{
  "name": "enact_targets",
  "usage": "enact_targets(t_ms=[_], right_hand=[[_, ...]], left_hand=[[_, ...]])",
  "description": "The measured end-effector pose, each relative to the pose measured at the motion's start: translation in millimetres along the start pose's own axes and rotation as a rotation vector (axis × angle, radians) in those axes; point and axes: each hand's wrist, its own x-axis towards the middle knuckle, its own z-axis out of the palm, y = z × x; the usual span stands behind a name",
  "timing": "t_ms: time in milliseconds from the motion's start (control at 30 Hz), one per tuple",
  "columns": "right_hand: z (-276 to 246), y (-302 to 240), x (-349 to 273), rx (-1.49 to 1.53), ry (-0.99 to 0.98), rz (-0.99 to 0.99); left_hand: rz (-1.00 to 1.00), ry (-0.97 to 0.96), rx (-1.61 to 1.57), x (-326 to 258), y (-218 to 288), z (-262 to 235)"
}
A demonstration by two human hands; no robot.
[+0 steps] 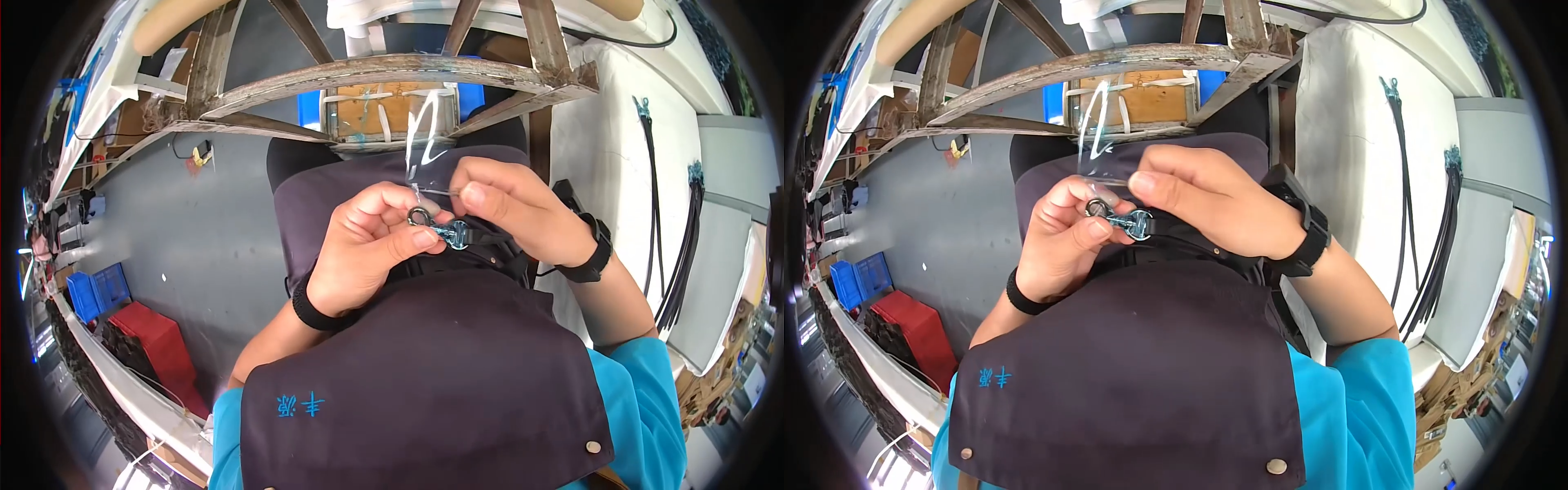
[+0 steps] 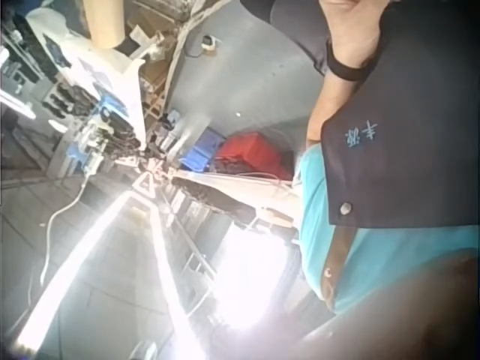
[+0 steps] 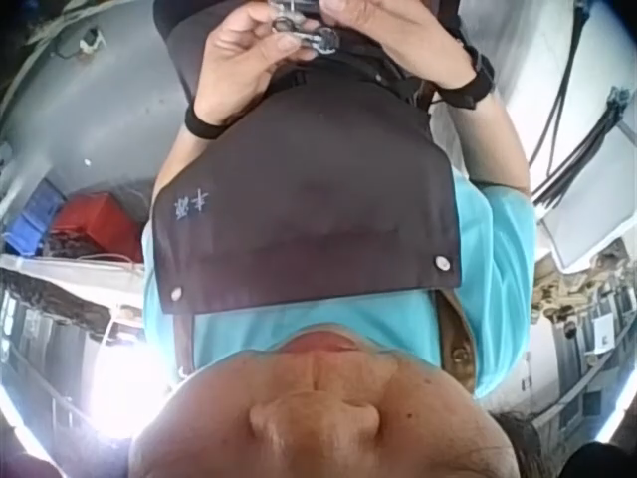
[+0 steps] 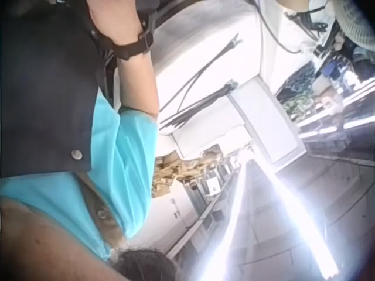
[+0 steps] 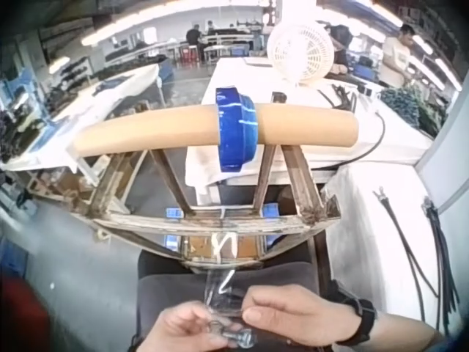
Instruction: Assembling small metal buckles and placing them into plastic sleeves or attaching them to straps.
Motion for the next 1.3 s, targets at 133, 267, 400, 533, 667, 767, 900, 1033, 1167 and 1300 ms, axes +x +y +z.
enact_targets(t_ms=[133, 267, 400, 533, 667, 767, 900, 1033, 1167, 1300], right_hand=[[2.0, 7.3, 0.2, -0.094, 0.062, -0.007], [0.2, 11.0, -10.7, -0.096, 0.083, 0.060], [-2.4, 17.0, -16.1, -0.011, 0.100, 0.076], [-0.7, 4.2, -3.3, -0.009, 0.014, 0.086], [-3.7, 8.7, 3.1, -0.050, 0.068, 0.028], [-17.3, 15.8, -16.2, -0.094, 0.161, 0.074], [-72.0, 47.8, -78.7, -0.251, 0.580, 0.257], [-135.2, 95.7, -147.4, -0.563, 1.021, 0.309], [-167.3, 129.1, -186.8, -1.055, 1.282, 0.491], [-176.3, 143.6, -203.1, -1.356, 1.373, 0.343]], left_hand=[[0.013, 0.007, 0.038, -0.5, -0.1, -1.1], [-0.001, -0.004, 0.090, -2.5, -0.9, -1.3], [-0.013, -0.009, 0.103, -1.9, -1.8, -0.6], [-0.007, -0.026, 0.104, -0.4, -3.4, 2.8], [0.003, -0.021, 0.056, -0.7, -3.3, 4.2], [0.072, 0.008, 0.073, -5.3, -3.5, -0.1], [0.177, -0.033, 0.199, -6.9, -3.7, -5.7], [0.271, -0.071, 0.368, -0.7, 2.0, 1.8], [0.317, -0.073, 0.563, 4.8, 6.1, 11.3], [0.241, -0.045, 0.640, 6.8, 8.0, 19.2]])
